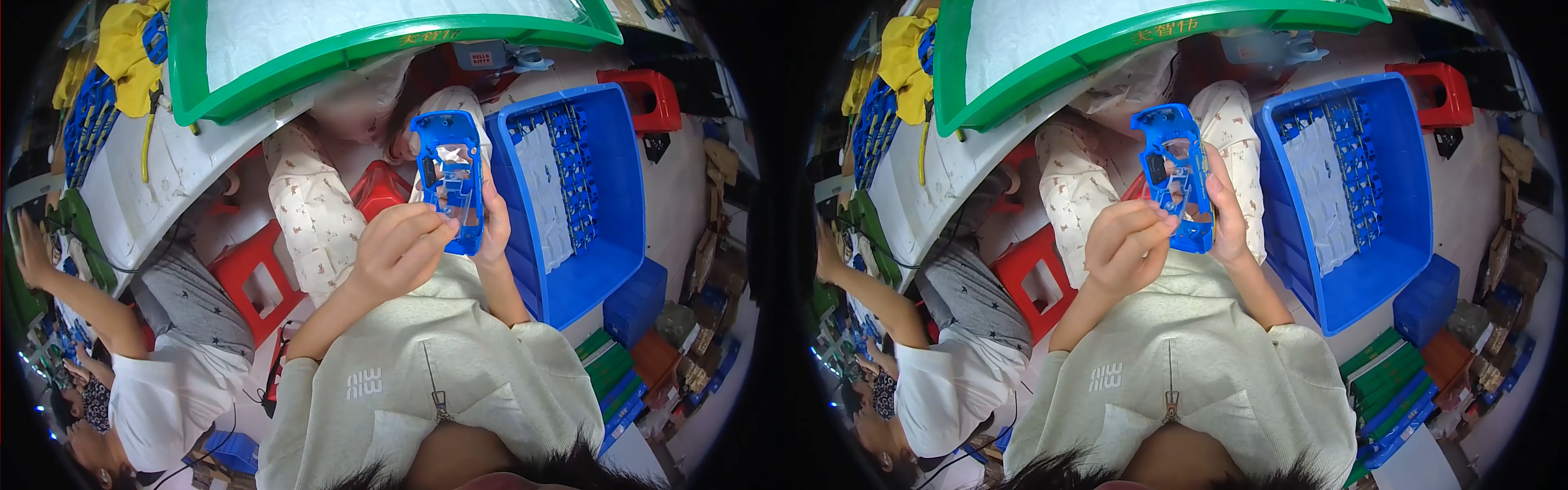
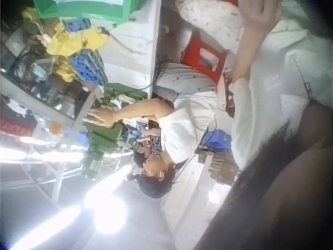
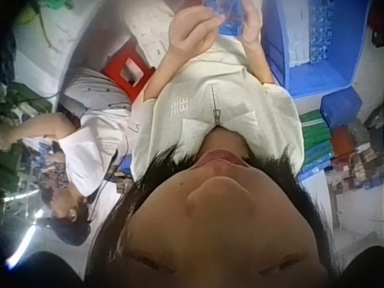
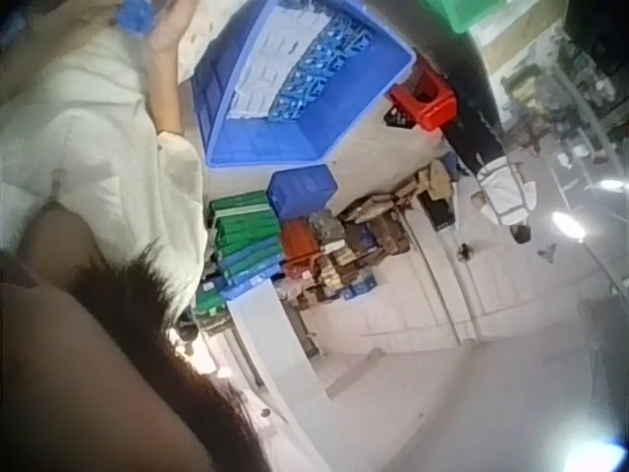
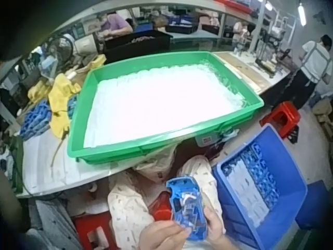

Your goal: The person repeatedly retrieves a toy car shell from a bin and a clear window piece from a tray, then fits and presses the window piece into the car shell by hand.

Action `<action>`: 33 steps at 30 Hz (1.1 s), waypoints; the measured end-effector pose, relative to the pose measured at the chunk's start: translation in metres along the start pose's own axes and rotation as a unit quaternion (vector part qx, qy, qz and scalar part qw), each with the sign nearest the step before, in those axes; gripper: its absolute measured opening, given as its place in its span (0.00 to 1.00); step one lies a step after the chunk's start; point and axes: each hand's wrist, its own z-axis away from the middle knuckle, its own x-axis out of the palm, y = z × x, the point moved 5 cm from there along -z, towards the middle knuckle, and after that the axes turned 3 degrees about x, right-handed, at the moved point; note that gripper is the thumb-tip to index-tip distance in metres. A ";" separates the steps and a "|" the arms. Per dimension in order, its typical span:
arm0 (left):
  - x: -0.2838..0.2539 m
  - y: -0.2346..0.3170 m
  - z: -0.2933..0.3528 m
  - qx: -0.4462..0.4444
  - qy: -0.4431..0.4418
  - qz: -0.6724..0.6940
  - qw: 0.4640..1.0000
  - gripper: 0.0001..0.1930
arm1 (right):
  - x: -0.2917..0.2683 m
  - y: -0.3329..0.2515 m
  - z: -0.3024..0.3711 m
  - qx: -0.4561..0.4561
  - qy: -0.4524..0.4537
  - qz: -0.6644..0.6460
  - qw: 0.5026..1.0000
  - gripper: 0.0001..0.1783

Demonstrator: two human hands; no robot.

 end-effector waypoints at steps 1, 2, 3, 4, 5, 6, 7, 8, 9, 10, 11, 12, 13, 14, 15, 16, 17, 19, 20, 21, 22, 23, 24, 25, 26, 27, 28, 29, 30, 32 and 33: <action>0.002 0.004 0.001 0.025 -0.015 -0.047 0.998 0.15 | -0.001 0.000 0.000 0.001 0.000 0.000 1.000 0.28; 0.005 0.007 0.002 0.050 -0.031 -0.093 0.994 0.14 | -0.002 0.000 -0.002 0.002 -0.012 -0.012 1.000 0.28; 0.007 0.009 0.003 0.049 -0.031 -0.093 0.994 0.14 | -0.001 0.000 -0.003 0.004 -0.025 -0.024 0.999 0.27; 0.011 0.007 0.003 0.019 -0.056 -0.133 0.989 0.15 | 0.001 0.000 -0.002 0.005 -0.025 -0.025 0.999 0.27; 0.014 0.005 0.005 -0.012 -0.081 -0.172 0.982 0.16 | 0.002 -0.003 -0.002 -0.005 -0.002 0.003 1.000 0.26; 0.012 0.005 0.001 -0.013 -0.082 -0.172 0.982 0.16 | 0.002 -0.005 -0.001 -0.016 0.022 0.031 0.999 0.26; 0.012 0.002 -0.004 -0.056 -0.137 -0.152 0.977 0.20 | 0.002 -0.005 -0.001 -0.016 0.024 0.030 0.999 0.26; 0.014 -0.002 -0.006 -0.100 -0.192 -0.132 0.967 0.24 | 0.002 -0.005 -0.001 -0.020 0.027 0.028 0.999 0.25; 0.012 -0.003 -0.007 -0.100 -0.192 -0.132 0.967 0.24 | 0.002 -0.005 -0.001 -0.024 0.030 0.025 0.999 0.25; 0.012 -0.004 -0.007 -0.112 -0.203 -0.115 0.966 0.26 | 0.001 -0.004 -0.002 -0.023 0.023 0.043 0.999 0.25; 0.013 -0.005 -0.006 -0.123 -0.214 -0.099 0.964 0.28 | 0.002 -0.004 -0.001 -0.023 0.024 0.043 0.999 0.25; 0.014 -0.006 -0.006 -0.124 -0.213 -0.099 0.964 0.28 | 0.003 -0.005 0.000 -0.020 0.023 0.046 0.998 0.25; 0.013 -0.006 -0.007 -0.127 -0.203 -0.091 0.967 0.28 | 0.004 -0.005 0.000 -0.017 0.023 0.050 0.998 0.26; 0.013 -0.006 -0.007 -0.130 -0.192 -0.084 0.969 0.27 | 0.004 -0.004 -0.001 -0.015 0.022 0.050 0.998 0.26; 0.014 -0.007 -0.008 -0.131 -0.192 -0.084 0.969 0.27 | 0.004 -0.004 -0.001 -0.020 0.024 0.065 0.997 0.26; 0.014 -0.007 -0.009 -0.130 -0.193 -0.085 0.969 0.27 | 0.004 -0.004 -0.002 -0.024 0.026 0.081 0.996 0.26; 0.015 -0.007 -0.010 -0.129 -0.194 -0.087 0.969 0.26 | 0.003 -0.003 -0.002 -0.023 0.026 0.081 0.996 0.26; 0.015 -0.009 -0.012 -0.129 -0.215 -0.079 0.965 0.25 | -0.001 -0.003 -0.002 -0.024 0.026 0.126 0.991 0.27; 0.016 -0.009 -0.012 -0.127 -0.236 -0.071 0.961 0.24 | -0.001 -0.002 -0.002 -0.023 0.026 0.126 0.991 0.27; 0.015 -0.010 -0.014 -0.129 -0.235 -0.072 0.961 0.24 | -0.001 -0.001 -0.002 -0.025 0.036 0.150 0.988 0.29; 0.015 -0.009 -0.015 -0.123 -0.238 -0.085 0.960 0.22 | -0.001 -0.001 -0.002 -0.028 0.046 0.175 0.983 0.30; 0.015 -0.009 -0.016 -0.118 -0.241 -0.097 0.958 0.21 | -0.002 0.001 -0.002 -0.027 0.045 0.174 0.983 0.30; 0.014 -0.009 -0.016 -0.120 -0.240 -0.099 0.958 0.21 | -0.003 0.003 -0.002 -0.032 0.038 0.149 0.988 0.29; 0.015 -0.006 -0.015 -0.094 -0.246 -0.093 0.960 0.19 | -0.003 0.003 -0.003 -0.036 0.030 0.124 0.991 0.27; 0.017 -0.004 -0.015 -0.069 -0.252 -0.087 0.961 0.17 | -0.002 0.001 -0.003 -0.037 0.037 0.116 0.992 0.27; 0.017 -0.005 -0.013 -0.071 -0.251 -0.090 0.961 0.17 | 0.000 -0.001 -0.004 -0.037 0.045 0.108 0.992 0.27; 0.015 -0.002 -0.013 -0.028 -0.228 -0.097 0.968 0.14 | -0.003 0.002 -0.004 -0.031 0.040 0.096 0.994 0.26; 0.014 0.002 -0.011 0.014 -0.204 -0.104 0.973 0.12 | -0.006 0.005 -0.005 -0.024 0.035 0.084 0.996 0.26; 0.013 0.002 -0.009 0.012 -0.183 -0.106 0.977 0.09 | -0.005 0.004 -0.006 -0.022 0.032 0.083 0.996 0.26; 0.005 0.001 -0.007 0.014 -0.163 -0.123 0.979 0.11 | -0.005 0.003 -0.007 -0.020 0.069 0.070 0.995 0.26; -0.001 0.001 -0.006 0.019 -0.144 -0.136 0.980 0.13 | -0.007 0.005 -0.007 -0.018 0.066 0.070 0.995 0.26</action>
